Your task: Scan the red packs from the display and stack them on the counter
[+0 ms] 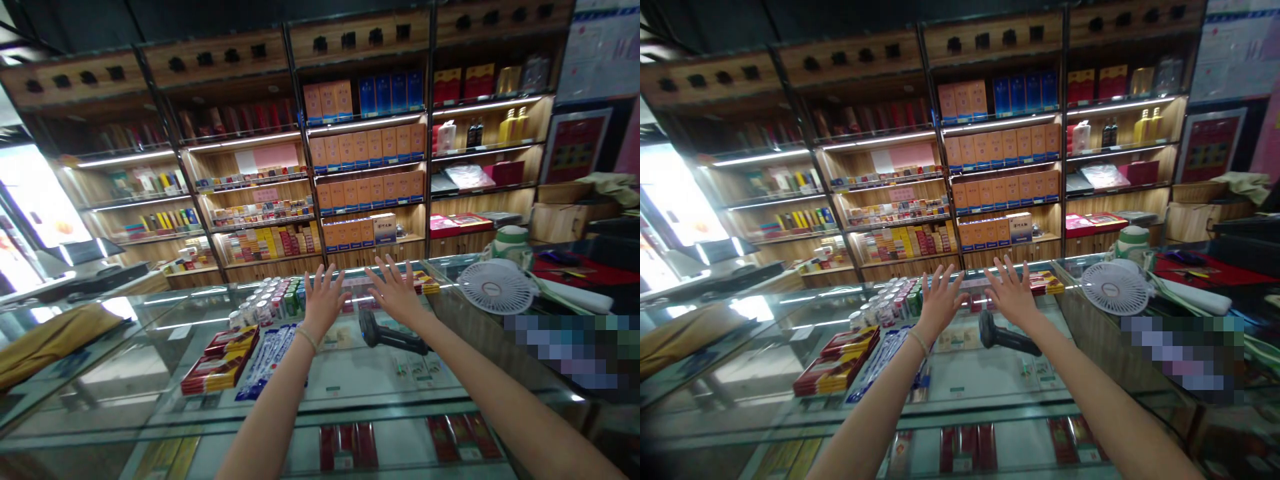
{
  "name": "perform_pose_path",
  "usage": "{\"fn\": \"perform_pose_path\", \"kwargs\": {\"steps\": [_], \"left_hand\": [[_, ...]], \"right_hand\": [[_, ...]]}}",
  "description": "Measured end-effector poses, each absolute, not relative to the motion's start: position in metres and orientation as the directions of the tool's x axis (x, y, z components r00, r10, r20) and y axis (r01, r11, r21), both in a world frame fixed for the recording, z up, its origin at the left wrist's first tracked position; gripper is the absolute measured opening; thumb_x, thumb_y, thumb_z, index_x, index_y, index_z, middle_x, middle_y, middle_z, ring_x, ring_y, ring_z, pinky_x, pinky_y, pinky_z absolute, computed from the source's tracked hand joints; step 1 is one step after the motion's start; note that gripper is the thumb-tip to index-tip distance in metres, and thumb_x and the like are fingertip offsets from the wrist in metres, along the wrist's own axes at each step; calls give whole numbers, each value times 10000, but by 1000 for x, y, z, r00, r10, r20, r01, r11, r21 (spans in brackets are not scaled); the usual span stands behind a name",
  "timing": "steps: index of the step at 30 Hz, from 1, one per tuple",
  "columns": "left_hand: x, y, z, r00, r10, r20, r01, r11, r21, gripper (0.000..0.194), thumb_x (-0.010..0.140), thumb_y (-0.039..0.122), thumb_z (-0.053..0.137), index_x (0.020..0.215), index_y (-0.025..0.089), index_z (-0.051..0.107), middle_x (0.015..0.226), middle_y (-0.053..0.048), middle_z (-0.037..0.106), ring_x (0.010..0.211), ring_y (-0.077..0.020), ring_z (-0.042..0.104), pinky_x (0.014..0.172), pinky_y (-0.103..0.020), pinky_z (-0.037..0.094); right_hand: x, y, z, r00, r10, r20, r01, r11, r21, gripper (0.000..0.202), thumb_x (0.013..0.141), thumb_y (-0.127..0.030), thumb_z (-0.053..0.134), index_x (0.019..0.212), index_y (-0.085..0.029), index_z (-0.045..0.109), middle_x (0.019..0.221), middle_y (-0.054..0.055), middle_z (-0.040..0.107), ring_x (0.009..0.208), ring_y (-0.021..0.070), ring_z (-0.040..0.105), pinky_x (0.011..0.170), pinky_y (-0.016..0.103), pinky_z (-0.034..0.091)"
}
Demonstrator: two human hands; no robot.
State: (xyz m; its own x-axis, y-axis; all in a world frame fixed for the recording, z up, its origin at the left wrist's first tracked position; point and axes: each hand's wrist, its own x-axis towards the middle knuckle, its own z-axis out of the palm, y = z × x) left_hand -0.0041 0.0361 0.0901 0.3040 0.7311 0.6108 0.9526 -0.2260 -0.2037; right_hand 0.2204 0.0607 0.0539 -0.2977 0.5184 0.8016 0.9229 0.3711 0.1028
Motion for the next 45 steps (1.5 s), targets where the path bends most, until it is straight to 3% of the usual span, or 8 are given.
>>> {"fn": "perform_pose_path", "kwargs": {"steps": [3, 10, 21, 36, 45], "left_hand": [[-19, 26, 82, 302, 681, 668, 953, -210, -216, 559, 988, 521, 519, 1516, 337, 498, 1650, -56, 407, 1549, -355, 278, 1263, -661, 125], [-44, 0, 78, 293, 638, 712, 956, -214, -203, 466, 1001, 475, 520, 1448, 352, 567, 1584, -38, 507, 1506, -334, 358, 1260, -634, 141], [-110, -51, 82, 187, 657, 730, 980, -79, -180, 430, 1005, 479, 507, 1408, 354, 593, 1601, -34, 485, 1504, -326, 353, 1255, -630, 101], [-216, -94, 91, 102, 718, 688, 972, 75, -222, 403, 998, 427, 534, 1384, 357, 622, 1538, -60, 554, 1462, -339, 405, 1227, -639, 149], [-307, -100, 90, 90, 831, 549, 968, 55, -243, 503, 948, 496, 601, 1436, 376, 589, 1611, -82, 452, 1495, -351, 355, 1226, -605, 226]], "right_hand": [[210, 49, 53, -303, 529, 793, 917, 389, 91, 511, 1038, -489, 453, 1514, -308, 497, 1663, 89, 366, 1547, 324, 238, 1234, 651, -3], [187, 26, 56, -297, 559, 774, 914, 401, 61, 456, 1036, -451, 446, 1428, -268, 590, 1612, 108, 447, 1493, 316, 327, 1227, 604, 75], [118, 5, 51, -393, 500, 771, 839, 539, 78, 439, 1032, -454, 439, 1367, -245, 631, 1546, 123, 518, 1454, 322, 359, 1217, 568, 54], [19, 8, 34, -507, 522, 686, 745, 666, 44, 472, 1035, -502, 412, 1393, -268, 611, 1556, 117, 501, 1471, 331, 332, 1207, 581, 89], [-22, 17, 37, -567, 566, 599, 704, 711, -5, 550, 990, -601, 446, 1416, -285, 595, 1597, 124, 445, 1512, 354, 263, 1216, 607, 88]]}}
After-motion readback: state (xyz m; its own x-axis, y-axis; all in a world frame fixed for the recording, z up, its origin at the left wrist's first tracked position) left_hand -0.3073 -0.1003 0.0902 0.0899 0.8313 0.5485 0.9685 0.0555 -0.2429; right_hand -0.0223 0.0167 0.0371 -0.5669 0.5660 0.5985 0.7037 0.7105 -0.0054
